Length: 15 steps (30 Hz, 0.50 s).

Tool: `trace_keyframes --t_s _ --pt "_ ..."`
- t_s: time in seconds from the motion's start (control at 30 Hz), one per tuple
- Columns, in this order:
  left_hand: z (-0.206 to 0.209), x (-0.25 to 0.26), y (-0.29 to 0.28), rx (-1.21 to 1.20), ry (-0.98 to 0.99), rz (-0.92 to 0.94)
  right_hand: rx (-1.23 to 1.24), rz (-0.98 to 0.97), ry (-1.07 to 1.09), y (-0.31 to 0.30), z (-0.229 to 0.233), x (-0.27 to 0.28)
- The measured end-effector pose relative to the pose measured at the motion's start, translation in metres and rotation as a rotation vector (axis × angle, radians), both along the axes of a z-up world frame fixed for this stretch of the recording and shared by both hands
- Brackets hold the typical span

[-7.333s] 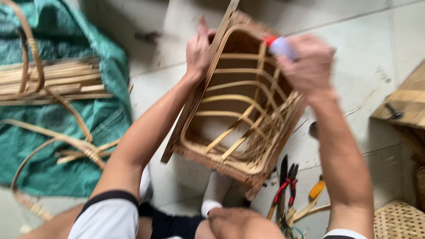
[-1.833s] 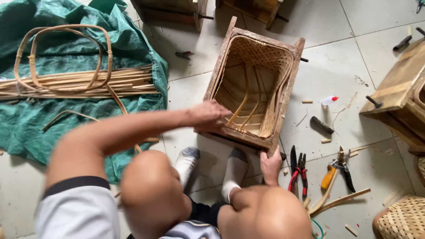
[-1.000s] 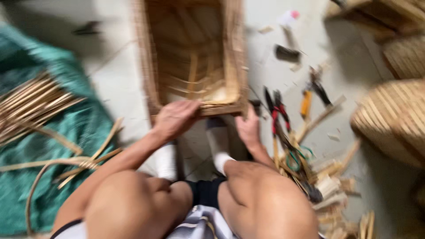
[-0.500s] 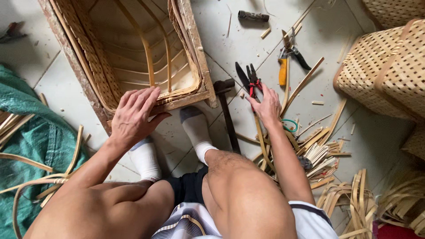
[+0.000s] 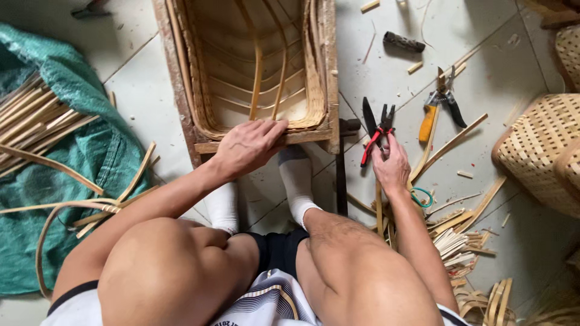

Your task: The person is assembling a rectangular woven basket. They use a hammer to secure the frame, apply glue to the joints, and insert thin bamboo strips into the basket's structure.

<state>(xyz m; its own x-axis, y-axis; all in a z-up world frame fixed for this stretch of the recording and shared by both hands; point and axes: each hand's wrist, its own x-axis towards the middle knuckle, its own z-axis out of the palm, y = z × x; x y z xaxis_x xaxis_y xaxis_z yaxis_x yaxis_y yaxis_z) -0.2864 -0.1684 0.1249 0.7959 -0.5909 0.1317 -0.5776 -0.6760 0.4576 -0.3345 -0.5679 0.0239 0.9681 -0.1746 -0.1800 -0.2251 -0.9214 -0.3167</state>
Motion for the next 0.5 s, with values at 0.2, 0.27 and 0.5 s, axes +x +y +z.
trace_keyframes --t_s 0.2,0.27,0.5 --pt "0.01 0.004 0.005 -0.048 0.07 -0.033 0.092 -0.084 0.099 -0.002 -0.025 0.019" --pt "0.012 0.005 0.005 -0.052 0.09 -0.031 0.048 -0.1 0.067 -0.02 -0.034 0.025" --pt "-0.001 0.012 -0.004 -0.231 0.236 0.127 -0.169 0.079 -0.123 -0.064 -0.031 0.046"
